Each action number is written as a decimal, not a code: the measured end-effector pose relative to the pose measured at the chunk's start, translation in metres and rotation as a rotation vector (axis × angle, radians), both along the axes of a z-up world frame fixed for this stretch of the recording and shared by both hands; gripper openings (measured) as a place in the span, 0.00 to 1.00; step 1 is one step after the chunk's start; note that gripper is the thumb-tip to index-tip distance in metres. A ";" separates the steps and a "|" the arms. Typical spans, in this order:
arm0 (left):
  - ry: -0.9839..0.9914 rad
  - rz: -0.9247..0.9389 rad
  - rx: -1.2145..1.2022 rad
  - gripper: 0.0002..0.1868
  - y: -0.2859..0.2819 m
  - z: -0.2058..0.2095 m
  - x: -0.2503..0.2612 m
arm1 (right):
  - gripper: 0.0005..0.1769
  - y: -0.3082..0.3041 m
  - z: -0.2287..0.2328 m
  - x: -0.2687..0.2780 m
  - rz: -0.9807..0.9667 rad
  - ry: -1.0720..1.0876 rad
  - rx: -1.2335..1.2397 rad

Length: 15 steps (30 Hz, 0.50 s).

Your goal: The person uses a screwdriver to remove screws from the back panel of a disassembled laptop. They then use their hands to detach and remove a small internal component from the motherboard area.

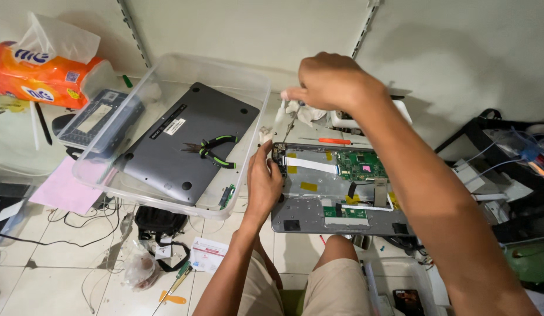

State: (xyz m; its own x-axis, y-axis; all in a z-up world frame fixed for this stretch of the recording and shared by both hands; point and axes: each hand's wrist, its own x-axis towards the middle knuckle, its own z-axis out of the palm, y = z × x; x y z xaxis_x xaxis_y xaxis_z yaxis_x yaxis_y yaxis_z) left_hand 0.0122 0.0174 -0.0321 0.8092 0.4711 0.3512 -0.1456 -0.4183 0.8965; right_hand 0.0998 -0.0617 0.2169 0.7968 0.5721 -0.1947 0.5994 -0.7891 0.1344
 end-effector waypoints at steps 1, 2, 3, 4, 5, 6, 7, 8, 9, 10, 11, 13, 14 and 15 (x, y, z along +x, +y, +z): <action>0.001 0.002 -0.002 0.27 0.000 0.001 -0.001 | 0.38 -0.001 0.004 -0.003 0.002 0.001 -0.002; 0.009 -0.004 -0.011 0.27 0.000 0.003 -0.003 | 0.20 -0.002 0.008 -0.006 -0.018 0.083 0.020; 0.017 -0.010 -0.020 0.26 -0.001 0.005 -0.004 | 0.18 -0.003 0.013 -0.009 -0.037 0.166 0.042; 0.017 -0.010 -0.021 0.26 0.000 0.002 -0.002 | 0.18 -0.001 0.008 -0.005 -0.037 0.167 0.042; 0.007 -0.002 -0.008 0.26 0.000 -0.001 -0.001 | 0.15 0.001 0.004 -0.001 0.008 0.127 0.078; -0.004 0.006 0.005 0.27 0.000 -0.004 0.001 | 0.24 0.003 0.000 0.004 0.053 0.086 0.114; -0.005 0.006 0.004 0.27 0.000 -0.003 0.000 | 0.24 0.003 -0.004 0.006 0.053 0.086 0.113; 0.008 0.002 -0.004 0.27 0.000 -0.001 -0.001 | 0.31 0.005 -0.007 0.008 0.039 -0.004 0.055; 0.021 -0.003 -0.013 0.27 0.000 0.001 -0.002 | 0.39 0.006 -0.011 0.010 0.026 -0.093 -0.003; 0.022 -0.002 -0.014 0.27 0.000 -0.001 -0.001 | 0.39 0.004 -0.006 0.006 0.027 -0.093 -0.003; 0.016 0.003 -0.010 0.27 0.001 -0.002 0.000 | 0.26 0.002 -0.001 0.003 0.035 0.011 0.004; 0.012 0.006 -0.006 0.27 0.001 -0.002 0.001 | 0.22 0.000 0.003 0.002 0.041 0.115 0.012; 0.014 0.001 -0.006 0.28 0.001 0.000 0.000 | 0.17 0.000 0.002 0.004 0.078 0.128 0.040; 0.017 -0.005 -0.006 0.29 0.002 0.001 -0.001 | 0.11 0.000 0.000 0.006 0.114 0.140 0.069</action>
State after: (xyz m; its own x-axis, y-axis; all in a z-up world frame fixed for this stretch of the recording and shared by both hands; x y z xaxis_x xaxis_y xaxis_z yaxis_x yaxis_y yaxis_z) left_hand 0.0109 0.0190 -0.0307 0.8173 0.4689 0.3347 -0.1329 -0.4118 0.9015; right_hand 0.1060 -0.0621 0.2173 0.6940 0.6730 -0.2560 0.6944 -0.7195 -0.0090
